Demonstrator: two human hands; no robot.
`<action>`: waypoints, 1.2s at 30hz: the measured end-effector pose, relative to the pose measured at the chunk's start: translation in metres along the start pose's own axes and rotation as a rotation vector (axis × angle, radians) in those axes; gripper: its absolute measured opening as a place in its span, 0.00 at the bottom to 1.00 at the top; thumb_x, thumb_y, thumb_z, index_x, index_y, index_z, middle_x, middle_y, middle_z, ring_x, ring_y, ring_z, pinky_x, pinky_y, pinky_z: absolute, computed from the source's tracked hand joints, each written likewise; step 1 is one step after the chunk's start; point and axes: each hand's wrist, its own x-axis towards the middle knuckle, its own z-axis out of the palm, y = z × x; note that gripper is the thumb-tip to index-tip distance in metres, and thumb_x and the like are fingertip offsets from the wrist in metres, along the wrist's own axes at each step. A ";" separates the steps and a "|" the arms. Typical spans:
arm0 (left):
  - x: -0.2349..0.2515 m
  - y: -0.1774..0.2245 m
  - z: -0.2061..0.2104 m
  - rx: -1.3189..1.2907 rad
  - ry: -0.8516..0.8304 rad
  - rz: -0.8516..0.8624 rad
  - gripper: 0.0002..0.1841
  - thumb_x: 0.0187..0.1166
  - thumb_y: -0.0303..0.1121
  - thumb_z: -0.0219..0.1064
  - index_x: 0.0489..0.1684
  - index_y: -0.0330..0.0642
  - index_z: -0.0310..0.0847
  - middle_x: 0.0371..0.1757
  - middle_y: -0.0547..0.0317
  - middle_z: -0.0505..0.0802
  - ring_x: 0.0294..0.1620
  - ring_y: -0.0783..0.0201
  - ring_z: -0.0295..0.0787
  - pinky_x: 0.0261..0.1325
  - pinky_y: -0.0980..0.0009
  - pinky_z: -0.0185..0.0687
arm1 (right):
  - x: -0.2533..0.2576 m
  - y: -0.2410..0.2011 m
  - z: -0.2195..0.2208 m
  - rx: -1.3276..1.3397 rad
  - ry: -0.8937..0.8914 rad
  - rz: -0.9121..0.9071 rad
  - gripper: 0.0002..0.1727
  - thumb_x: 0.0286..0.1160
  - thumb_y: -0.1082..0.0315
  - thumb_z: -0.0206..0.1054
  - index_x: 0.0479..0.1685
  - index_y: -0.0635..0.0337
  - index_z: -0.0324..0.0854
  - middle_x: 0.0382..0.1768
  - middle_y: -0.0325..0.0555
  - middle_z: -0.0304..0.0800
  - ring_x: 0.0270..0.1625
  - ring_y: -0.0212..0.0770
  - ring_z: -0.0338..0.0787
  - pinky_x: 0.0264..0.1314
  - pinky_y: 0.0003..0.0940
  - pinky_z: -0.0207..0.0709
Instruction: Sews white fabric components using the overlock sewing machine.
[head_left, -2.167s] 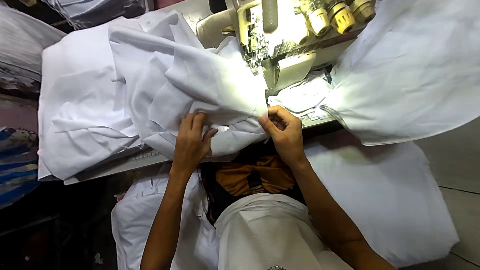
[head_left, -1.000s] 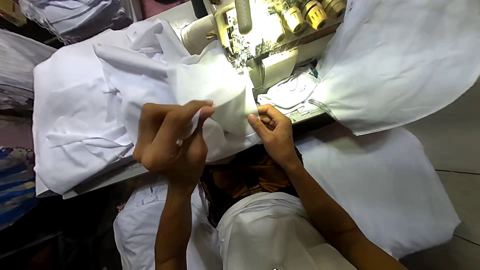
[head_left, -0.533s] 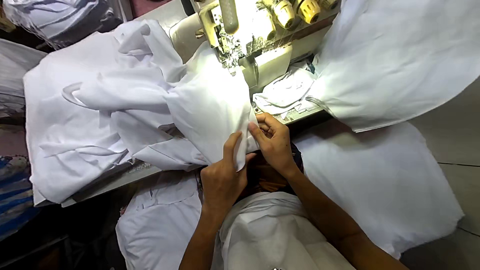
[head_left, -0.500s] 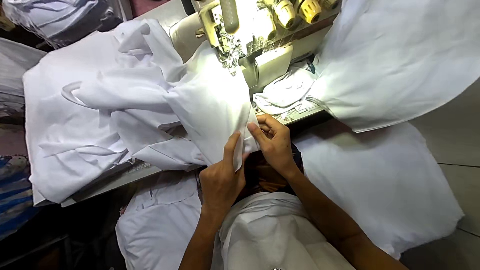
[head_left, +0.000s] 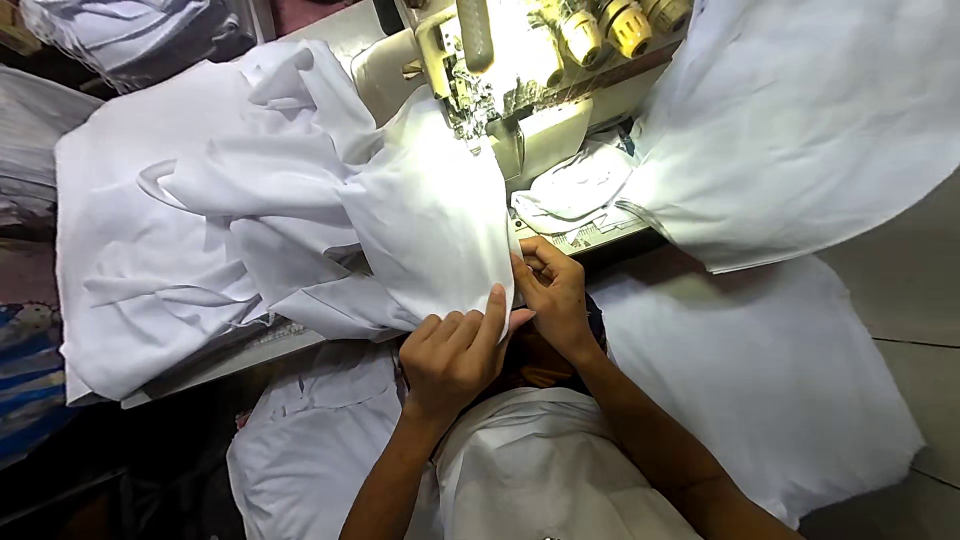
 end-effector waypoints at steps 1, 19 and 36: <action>-0.003 0.000 0.004 0.006 -0.051 -0.003 0.18 0.84 0.45 0.66 0.46 0.41 0.96 0.14 0.60 0.83 0.13 0.61 0.73 0.20 0.67 0.61 | 0.000 0.002 0.000 -0.005 0.002 0.001 0.05 0.83 0.71 0.66 0.49 0.60 0.85 0.32 0.37 0.92 0.32 0.26 0.90 0.35 0.20 0.85; 0.105 -0.040 -0.054 -0.264 0.032 -0.193 0.11 0.93 0.34 0.55 0.47 0.38 0.81 0.31 0.61 0.85 0.26 0.79 0.79 0.29 0.83 0.73 | -0.001 -0.015 0.001 -0.032 -0.022 -0.031 0.07 0.84 0.65 0.67 0.47 0.59 0.85 0.28 0.36 0.90 0.24 0.24 0.84 0.24 0.18 0.77; -0.018 0.005 0.021 0.010 -0.042 -0.064 0.14 0.75 0.32 0.68 0.54 0.46 0.96 0.18 0.60 0.87 0.15 0.62 0.77 0.18 0.68 0.63 | -0.005 0.007 -0.003 -0.008 -0.005 -0.003 0.08 0.79 0.76 0.63 0.50 0.61 0.85 0.30 0.37 0.89 0.29 0.24 0.86 0.34 0.18 0.82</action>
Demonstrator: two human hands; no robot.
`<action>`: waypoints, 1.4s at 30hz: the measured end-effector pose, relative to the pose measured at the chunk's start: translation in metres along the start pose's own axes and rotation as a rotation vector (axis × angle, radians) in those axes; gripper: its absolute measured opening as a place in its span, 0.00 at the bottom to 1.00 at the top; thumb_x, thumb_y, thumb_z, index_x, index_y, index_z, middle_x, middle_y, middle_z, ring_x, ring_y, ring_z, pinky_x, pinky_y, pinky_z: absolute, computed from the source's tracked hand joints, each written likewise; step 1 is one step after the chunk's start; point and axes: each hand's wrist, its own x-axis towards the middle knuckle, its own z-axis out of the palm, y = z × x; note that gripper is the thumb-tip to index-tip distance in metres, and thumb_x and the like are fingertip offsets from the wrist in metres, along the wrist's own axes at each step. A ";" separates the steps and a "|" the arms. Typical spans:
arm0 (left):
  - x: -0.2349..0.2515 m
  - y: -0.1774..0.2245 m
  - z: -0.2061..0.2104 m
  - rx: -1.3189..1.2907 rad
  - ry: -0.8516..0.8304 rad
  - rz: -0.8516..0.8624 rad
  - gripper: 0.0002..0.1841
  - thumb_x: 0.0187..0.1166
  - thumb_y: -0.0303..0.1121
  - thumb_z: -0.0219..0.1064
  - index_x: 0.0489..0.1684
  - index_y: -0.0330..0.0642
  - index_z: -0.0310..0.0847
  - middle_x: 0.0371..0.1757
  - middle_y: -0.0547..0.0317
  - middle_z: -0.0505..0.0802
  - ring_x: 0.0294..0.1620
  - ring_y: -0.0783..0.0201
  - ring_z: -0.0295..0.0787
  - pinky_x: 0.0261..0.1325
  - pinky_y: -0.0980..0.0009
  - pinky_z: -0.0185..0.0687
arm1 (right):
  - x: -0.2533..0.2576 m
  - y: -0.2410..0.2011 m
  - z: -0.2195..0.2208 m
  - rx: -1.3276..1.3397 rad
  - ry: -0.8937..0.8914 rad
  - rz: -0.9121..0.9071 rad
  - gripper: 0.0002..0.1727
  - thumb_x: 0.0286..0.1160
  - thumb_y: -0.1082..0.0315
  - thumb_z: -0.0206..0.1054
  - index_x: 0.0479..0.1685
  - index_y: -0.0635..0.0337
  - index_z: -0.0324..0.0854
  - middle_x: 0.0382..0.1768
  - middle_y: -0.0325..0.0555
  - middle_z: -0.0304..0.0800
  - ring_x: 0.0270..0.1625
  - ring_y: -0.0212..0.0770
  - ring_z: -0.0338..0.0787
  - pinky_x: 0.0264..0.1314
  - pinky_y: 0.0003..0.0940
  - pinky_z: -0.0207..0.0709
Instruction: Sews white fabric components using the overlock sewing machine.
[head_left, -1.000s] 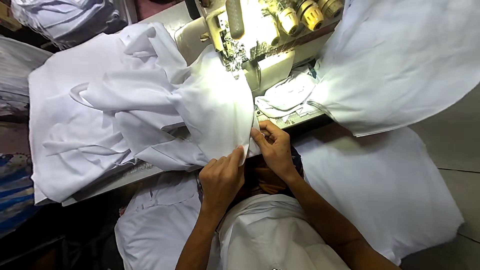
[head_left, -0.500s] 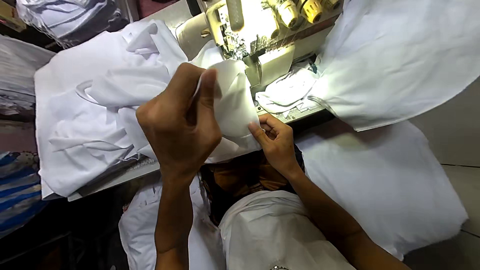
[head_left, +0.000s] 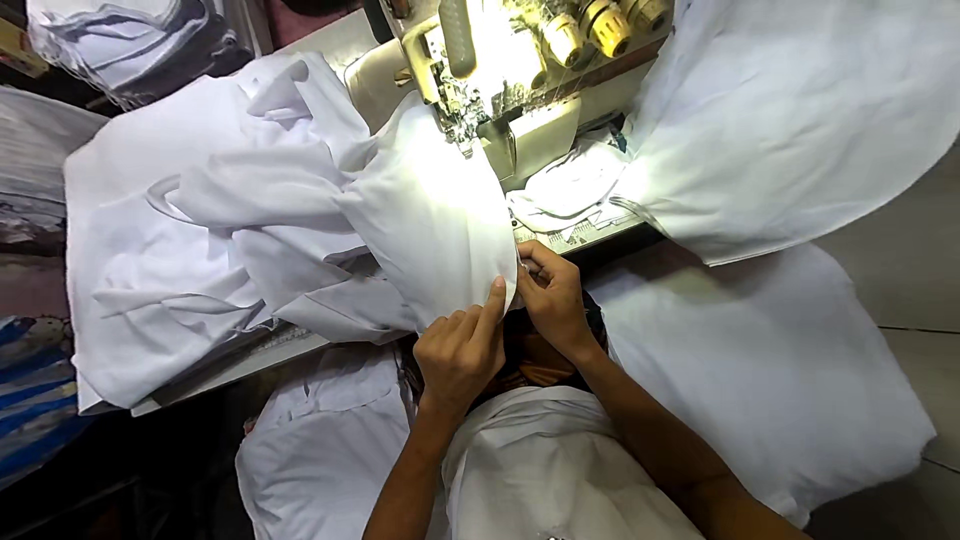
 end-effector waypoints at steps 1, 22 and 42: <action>-0.002 0.001 0.000 0.011 -0.001 -0.013 0.15 0.75 0.31 0.67 0.55 0.46 0.96 0.18 0.60 0.86 0.15 0.62 0.76 0.18 0.68 0.63 | -0.001 0.000 0.000 -0.015 0.002 0.006 0.07 0.79 0.75 0.64 0.50 0.61 0.85 0.30 0.36 0.89 0.29 0.23 0.86 0.34 0.17 0.81; 0.027 0.006 -0.001 0.089 0.047 -0.102 0.15 0.73 0.29 0.67 0.55 0.46 0.96 0.17 0.61 0.86 0.13 0.63 0.77 0.16 0.68 0.61 | 0.006 -0.008 0.006 -0.077 0.053 -0.048 0.05 0.84 0.71 0.65 0.48 0.61 0.85 0.27 0.36 0.88 0.25 0.22 0.84 0.29 0.16 0.79; 0.007 -0.158 -0.077 0.094 0.072 -0.770 0.42 0.82 0.56 0.64 0.80 0.24 0.61 0.70 0.23 0.78 0.69 0.31 0.77 0.69 0.38 0.73 | 0.011 -0.008 0.002 -0.102 0.044 -0.068 0.06 0.85 0.67 0.65 0.43 0.59 0.85 0.24 0.33 0.85 0.23 0.20 0.80 0.27 0.14 0.75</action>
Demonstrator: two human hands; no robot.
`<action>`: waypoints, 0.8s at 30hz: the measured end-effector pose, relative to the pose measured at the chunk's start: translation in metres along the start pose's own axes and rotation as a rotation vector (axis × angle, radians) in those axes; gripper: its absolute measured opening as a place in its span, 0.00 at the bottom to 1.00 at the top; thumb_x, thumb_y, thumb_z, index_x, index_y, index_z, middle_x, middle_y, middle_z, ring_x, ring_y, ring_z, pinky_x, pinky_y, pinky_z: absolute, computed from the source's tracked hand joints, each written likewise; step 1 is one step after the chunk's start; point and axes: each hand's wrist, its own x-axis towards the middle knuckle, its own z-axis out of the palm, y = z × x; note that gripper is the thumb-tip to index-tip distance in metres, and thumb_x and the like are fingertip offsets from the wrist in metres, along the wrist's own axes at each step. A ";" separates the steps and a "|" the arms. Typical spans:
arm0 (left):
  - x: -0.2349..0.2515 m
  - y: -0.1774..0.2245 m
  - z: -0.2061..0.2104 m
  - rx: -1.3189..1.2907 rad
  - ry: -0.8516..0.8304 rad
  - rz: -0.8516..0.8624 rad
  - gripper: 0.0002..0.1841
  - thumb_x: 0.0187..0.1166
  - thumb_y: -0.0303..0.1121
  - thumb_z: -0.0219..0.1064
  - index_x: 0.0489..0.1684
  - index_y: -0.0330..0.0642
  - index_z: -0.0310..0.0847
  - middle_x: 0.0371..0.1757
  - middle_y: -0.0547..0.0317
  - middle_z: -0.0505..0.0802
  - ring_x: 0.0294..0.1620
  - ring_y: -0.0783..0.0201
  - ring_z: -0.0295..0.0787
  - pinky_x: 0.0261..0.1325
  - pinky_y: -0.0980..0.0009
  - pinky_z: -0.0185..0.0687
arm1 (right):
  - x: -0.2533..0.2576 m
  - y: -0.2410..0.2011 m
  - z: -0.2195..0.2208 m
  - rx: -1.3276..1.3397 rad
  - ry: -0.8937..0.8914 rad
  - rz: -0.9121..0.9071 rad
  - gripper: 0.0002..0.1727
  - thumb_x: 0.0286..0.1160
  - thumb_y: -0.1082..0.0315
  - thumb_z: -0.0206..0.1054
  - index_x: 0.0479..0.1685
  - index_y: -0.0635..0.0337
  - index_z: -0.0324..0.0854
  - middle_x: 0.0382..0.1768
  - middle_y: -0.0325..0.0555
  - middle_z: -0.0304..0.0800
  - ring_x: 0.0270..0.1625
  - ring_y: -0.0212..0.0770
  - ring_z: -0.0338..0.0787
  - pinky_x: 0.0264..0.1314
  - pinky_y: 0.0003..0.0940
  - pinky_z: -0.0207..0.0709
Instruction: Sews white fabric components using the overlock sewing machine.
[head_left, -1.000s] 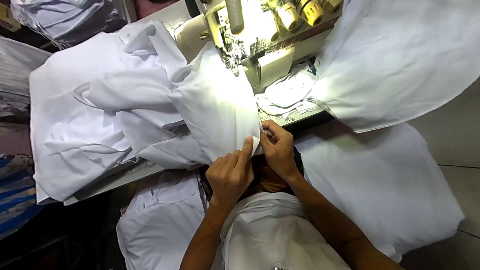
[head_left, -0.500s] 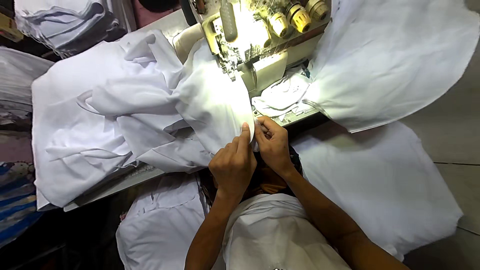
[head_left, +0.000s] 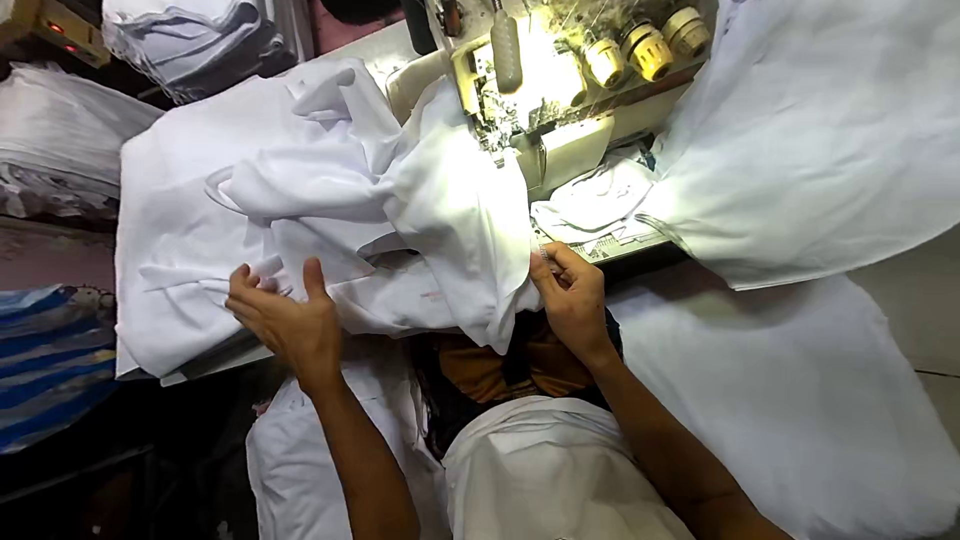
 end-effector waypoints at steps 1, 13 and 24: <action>0.016 -0.015 0.005 0.034 0.004 -0.002 0.42 0.81 0.58 0.65 0.76 0.23 0.66 0.67 0.23 0.80 0.67 0.29 0.77 0.69 0.35 0.71 | 0.000 0.000 0.000 0.007 -0.011 0.006 0.06 0.85 0.67 0.65 0.43 0.59 0.84 0.24 0.32 0.84 0.23 0.19 0.79 0.27 0.14 0.74; 0.141 -0.045 -0.094 -0.295 -0.029 0.048 0.20 0.75 0.47 0.76 0.50 0.39 0.87 0.42 0.68 0.91 0.40 0.80 0.85 0.51 0.76 0.84 | -0.008 -0.009 0.006 0.103 0.048 0.006 0.05 0.82 0.68 0.69 0.41 0.60 0.84 0.24 0.31 0.85 0.24 0.19 0.81 0.29 0.13 0.76; -0.003 0.048 0.011 -0.022 -0.078 0.516 0.23 0.85 0.37 0.59 0.75 0.35 0.73 0.78 0.41 0.77 0.82 0.45 0.69 0.83 0.49 0.64 | -0.013 0.001 0.014 0.079 -0.017 0.061 0.05 0.82 0.68 0.68 0.45 0.60 0.84 0.29 0.35 0.89 0.29 0.23 0.87 0.34 0.18 0.83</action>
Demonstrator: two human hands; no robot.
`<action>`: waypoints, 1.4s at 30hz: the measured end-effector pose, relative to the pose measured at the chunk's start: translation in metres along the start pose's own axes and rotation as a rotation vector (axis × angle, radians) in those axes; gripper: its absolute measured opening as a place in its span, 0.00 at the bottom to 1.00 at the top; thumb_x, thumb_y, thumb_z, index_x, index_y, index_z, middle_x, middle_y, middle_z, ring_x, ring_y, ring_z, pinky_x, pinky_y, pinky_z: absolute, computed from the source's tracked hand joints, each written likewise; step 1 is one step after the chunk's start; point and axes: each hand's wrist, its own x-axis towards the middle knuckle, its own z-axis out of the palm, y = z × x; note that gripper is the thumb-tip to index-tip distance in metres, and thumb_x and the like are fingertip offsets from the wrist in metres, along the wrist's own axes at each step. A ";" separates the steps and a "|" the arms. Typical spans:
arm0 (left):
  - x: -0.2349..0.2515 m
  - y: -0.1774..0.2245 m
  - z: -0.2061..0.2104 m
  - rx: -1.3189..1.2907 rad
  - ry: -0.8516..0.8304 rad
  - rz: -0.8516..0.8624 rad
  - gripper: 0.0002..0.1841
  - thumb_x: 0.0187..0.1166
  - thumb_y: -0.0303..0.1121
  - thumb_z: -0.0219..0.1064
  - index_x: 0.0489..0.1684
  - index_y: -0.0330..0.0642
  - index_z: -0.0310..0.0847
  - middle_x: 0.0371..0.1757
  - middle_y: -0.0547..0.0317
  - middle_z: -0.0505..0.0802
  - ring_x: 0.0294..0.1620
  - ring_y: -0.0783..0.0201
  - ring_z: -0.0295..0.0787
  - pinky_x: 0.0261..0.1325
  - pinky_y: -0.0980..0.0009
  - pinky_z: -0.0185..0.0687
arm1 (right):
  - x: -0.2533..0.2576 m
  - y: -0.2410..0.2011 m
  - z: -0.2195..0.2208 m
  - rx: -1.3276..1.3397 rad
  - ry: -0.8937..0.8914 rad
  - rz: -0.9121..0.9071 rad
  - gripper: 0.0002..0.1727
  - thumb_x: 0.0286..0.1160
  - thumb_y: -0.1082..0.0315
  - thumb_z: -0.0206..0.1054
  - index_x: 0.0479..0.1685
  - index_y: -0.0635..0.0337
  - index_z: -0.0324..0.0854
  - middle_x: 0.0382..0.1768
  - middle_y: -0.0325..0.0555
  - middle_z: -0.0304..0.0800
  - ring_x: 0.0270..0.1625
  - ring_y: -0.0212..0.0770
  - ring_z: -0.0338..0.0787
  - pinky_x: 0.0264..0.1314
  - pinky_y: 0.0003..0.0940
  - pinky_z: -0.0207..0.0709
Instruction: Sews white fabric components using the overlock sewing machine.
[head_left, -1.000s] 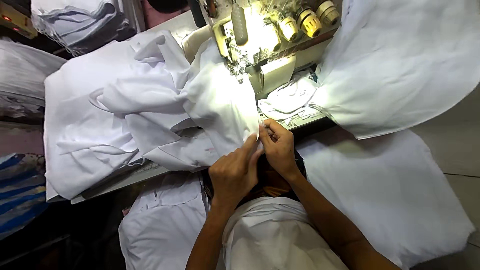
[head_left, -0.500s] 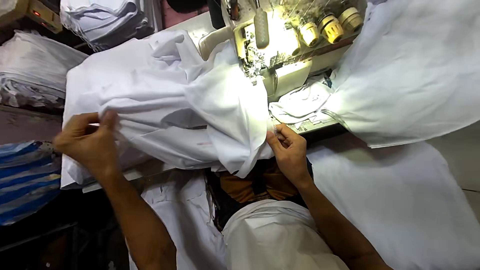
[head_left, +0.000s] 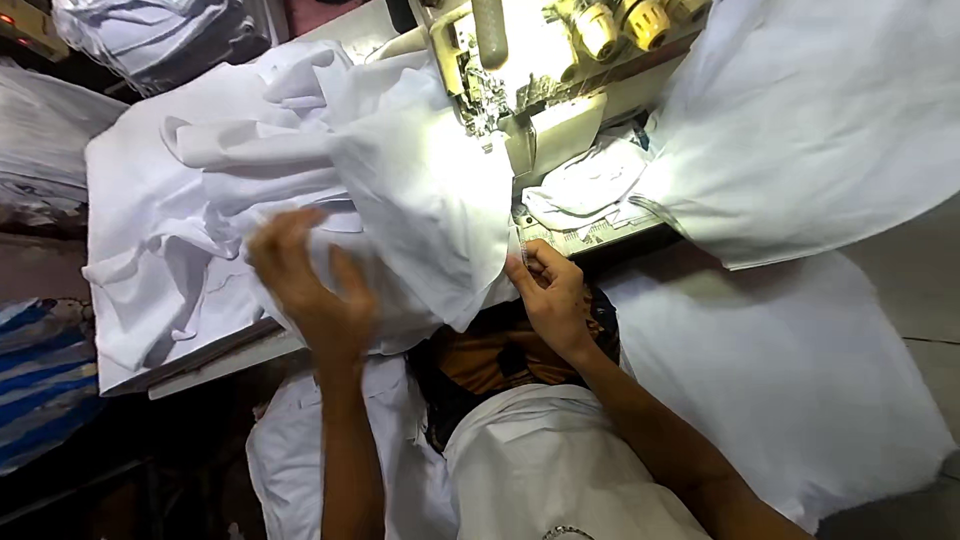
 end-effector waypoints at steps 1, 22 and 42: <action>-0.023 0.034 0.011 -0.125 -0.033 0.063 0.25 0.82 0.41 0.63 0.74 0.36 0.75 0.76 0.43 0.81 0.81 0.48 0.73 0.82 0.51 0.67 | 0.000 0.000 -0.001 0.007 -0.005 -0.003 0.05 0.82 0.68 0.68 0.45 0.60 0.84 0.29 0.35 0.89 0.30 0.23 0.87 0.34 0.18 0.83; 0.071 0.095 -0.061 -0.142 -0.179 0.167 0.15 0.80 0.48 0.71 0.45 0.47 0.80 0.30 0.62 0.86 0.23 0.69 0.78 0.24 0.72 0.68 | -0.004 -0.023 -0.010 0.063 -0.008 -0.075 0.06 0.85 0.67 0.67 0.47 0.60 0.83 0.28 0.36 0.89 0.28 0.25 0.87 0.32 0.19 0.83; -0.056 0.125 0.028 -0.051 0.177 0.066 0.05 0.73 0.41 0.78 0.35 0.53 0.97 0.30 0.59 0.90 0.31 0.64 0.83 0.35 0.70 0.73 | -0.008 0.001 -0.008 0.042 0.002 -0.052 0.05 0.83 0.68 0.67 0.47 0.61 0.84 0.30 0.36 0.90 0.29 0.23 0.87 0.33 0.17 0.82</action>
